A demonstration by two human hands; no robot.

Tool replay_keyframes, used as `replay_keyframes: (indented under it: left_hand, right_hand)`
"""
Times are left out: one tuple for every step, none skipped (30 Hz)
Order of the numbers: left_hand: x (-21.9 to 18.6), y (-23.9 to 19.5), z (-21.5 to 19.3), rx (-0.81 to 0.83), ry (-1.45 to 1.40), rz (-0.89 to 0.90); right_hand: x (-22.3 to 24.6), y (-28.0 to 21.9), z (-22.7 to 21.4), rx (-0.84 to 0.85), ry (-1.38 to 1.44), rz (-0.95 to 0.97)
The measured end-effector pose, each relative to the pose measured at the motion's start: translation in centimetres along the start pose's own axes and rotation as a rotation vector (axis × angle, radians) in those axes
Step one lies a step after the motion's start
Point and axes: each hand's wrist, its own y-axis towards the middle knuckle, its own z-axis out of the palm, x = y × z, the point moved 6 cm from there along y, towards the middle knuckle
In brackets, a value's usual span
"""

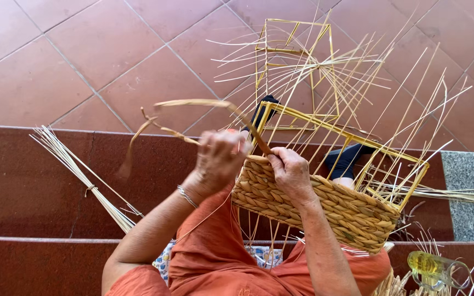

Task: The person weaves a rectangular basket by hand, interlacing dried palm strips through a vertical frame. They repeatedly pull and tighten the strips to build up the basket walls, occasionally adjusting the frame and selecting new strips from a nearby pile.

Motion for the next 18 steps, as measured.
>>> replay_keyframes:
  left_hand:
    - [-0.6,0.1,1.7,0.1,-0.112,-0.05]
    - [-1.3,0.0,3.5,0.203,-0.228,-0.101]
    - [-1.8,0.0,5.3,0.307,-0.344,-0.152]
    - [-1.7,-0.2,7.6,0.466,-0.34,-0.244]
    - [-1.3,-0.2,10.0,0.626,-0.333,-0.337]
    - [-0.8,-0.4,12.1,0.784,-0.324,-0.429]
    - [-0.5,0.2,13.3,0.771,-0.362,-0.457]
    - [-0.2,0.7,14.4,0.758,-0.4,-0.485]
    - [-0.1,0.6,15.0,0.745,-0.438,-0.513]
    - [0.3,1.2,14.5,0.534,-0.596,-0.528]
    - [0.8,1.5,13.7,0.319,-0.749,-0.536]
    - [1.2,1.1,12.6,0.103,-0.895,-0.54]
    - [1.9,-0.2,13.1,0.113,-1.1,-0.76]
    - [2.5,-1.8,13.4,0.125,-1.299,-0.984]
    - [2.8,-3.3,13.6,0.135,-1.495,-1.212]
    - [2.9,-4.7,13.3,0.135,-1.602,-1.382]
    - [2.8,-6.0,12.6,0.132,-1.705,-1.554]
    - [2.5,-6.7,12.1,0.127,-1.807,-1.722]
  right_hand:
    - [-0.7,0.1,0.2,0.041,0.035,0.11]
    - [-1.6,0.0,0.4,0.085,0.07,0.225]
    - [-1.4,0.0,0.4,0.083,0.123,0.17]
    - [-1.4,0.0,0.3,0.083,0.175,0.117]
    - [-1.3,-0.1,0.1,0.084,0.227,0.063]
    - [-1.3,-0.2,0.0,0.07,0.225,0.036]
    - [-1.3,-0.4,-0.1,0.057,0.222,0.009]
    - [-1.2,-0.5,-0.2,0.045,0.22,-0.018]
    - [-1.3,-0.6,-0.1,0.049,0.232,-0.008]
    - [-1.3,-0.5,-0.1,0.046,0.245,-0.002]
    - [-1.3,-0.3,-0.1,0.043,0.259,0.004]
    - [-1.4,-0.3,-0.1,0.028,0.248,0.016]
    - [-1.6,-0.2,-0.1,0.013,0.237,0.029]
    - [-1.6,-0.2,0.1,-0.001,0.227,0.042]
    - [-1.5,0.0,0.1,-0.038,0.186,0.018]
    - [-1.4,0.0,0.2,-0.07,0.145,-0.004]
    - [-1.2,0.1,0.4,-0.103,0.104,-0.026]
    - [-1.1,0.4,0.7,-0.116,0.07,-0.02]
